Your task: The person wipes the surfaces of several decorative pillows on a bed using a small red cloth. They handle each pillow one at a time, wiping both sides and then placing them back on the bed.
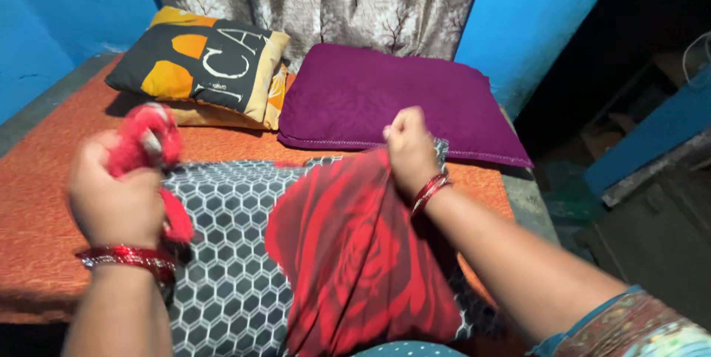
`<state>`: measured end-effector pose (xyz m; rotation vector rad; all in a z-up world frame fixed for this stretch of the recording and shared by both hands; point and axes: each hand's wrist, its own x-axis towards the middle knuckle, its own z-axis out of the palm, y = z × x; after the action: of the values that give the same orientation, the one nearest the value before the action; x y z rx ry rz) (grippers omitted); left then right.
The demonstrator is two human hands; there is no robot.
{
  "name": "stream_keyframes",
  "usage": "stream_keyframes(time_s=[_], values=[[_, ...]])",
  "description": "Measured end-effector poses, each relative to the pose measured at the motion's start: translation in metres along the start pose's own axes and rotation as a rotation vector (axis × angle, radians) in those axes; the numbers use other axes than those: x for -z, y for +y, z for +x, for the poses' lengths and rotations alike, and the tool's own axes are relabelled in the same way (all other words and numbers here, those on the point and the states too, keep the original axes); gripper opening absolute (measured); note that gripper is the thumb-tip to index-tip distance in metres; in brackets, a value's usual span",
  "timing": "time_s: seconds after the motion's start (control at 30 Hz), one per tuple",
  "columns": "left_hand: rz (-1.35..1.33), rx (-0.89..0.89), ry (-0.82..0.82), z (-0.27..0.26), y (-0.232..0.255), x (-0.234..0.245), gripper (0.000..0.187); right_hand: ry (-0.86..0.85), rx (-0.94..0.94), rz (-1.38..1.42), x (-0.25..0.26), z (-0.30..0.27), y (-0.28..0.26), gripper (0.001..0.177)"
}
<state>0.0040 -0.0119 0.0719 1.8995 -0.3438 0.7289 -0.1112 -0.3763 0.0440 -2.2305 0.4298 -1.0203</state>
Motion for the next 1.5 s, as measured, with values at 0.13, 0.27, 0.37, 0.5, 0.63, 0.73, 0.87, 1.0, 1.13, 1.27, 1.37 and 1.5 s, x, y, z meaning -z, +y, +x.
stream_keyframes(time_s=[0.13, 0.27, 0.37, 0.5, 0.63, 0.73, 0.87, 1.0, 1.13, 1.27, 1.37, 1.5], values=[[-0.43, -0.029, 0.109, 0.06, 0.008, 0.0, 0.029, 0.031, 0.046, 0.23, 0.014, 0.017, -0.032, 0.023], [-0.464, -0.11, 0.208, 0.08, -0.034, -0.031, 0.036, -0.136, -0.068, 0.037, 0.013, 0.017, -0.054, 0.03], [-0.413, -0.104, 0.231, 0.067, -0.057, -0.057, 0.039, -0.281, -0.1, -0.147, 0.007, 0.002, -0.054, 0.035], [0.151, -0.151, 0.094, 0.034, -0.055, -0.062, 0.044, -0.437, 0.111, -0.307, -0.009, -0.028, -0.055, 0.048], [0.274, -0.415, -0.189, -0.007, -0.021, -0.089, 0.048, -0.615, 0.345, -0.452, -0.035, -0.058, -0.065, 0.066], [0.252, -0.42, -0.588, -0.058, 0.006, -0.112, 0.054, -0.601, 0.372, -0.531, -0.049, -0.067, -0.057, 0.066], [0.22, -0.465, -0.695, -0.079, 0.01, -0.093, 0.059, -0.55, 0.418, -0.591, -0.058, -0.068, -0.044, 0.068], [0.645, -0.108, -0.782, -0.051, 0.001, -0.072, 0.041, -0.579, 0.386, -0.573, -0.056, -0.07, -0.051, 0.071], [0.83, 0.185, -0.634, -0.027, -0.039, -0.038, 0.044, -0.608, 0.341, -0.579, -0.054, -0.069, -0.058, 0.071], [0.844, 0.469, -0.622, -0.024, -0.107, -0.011, 0.051, -0.589, 0.388, -0.602, -0.06, -0.077, -0.067, 0.074], [0.232, 0.682, -0.618, -0.017, -0.153, -0.002, 0.049, -0.578, 0.464, -0.57, -0.058, -0.091, -0.076, 0.076], [-0.118, 0.565, -0.503, -0.028, -0.112, -0.007, 0.059, -0.631, 0.43, -0.551, -0.061, -0.084, -0.072, 0.049]])
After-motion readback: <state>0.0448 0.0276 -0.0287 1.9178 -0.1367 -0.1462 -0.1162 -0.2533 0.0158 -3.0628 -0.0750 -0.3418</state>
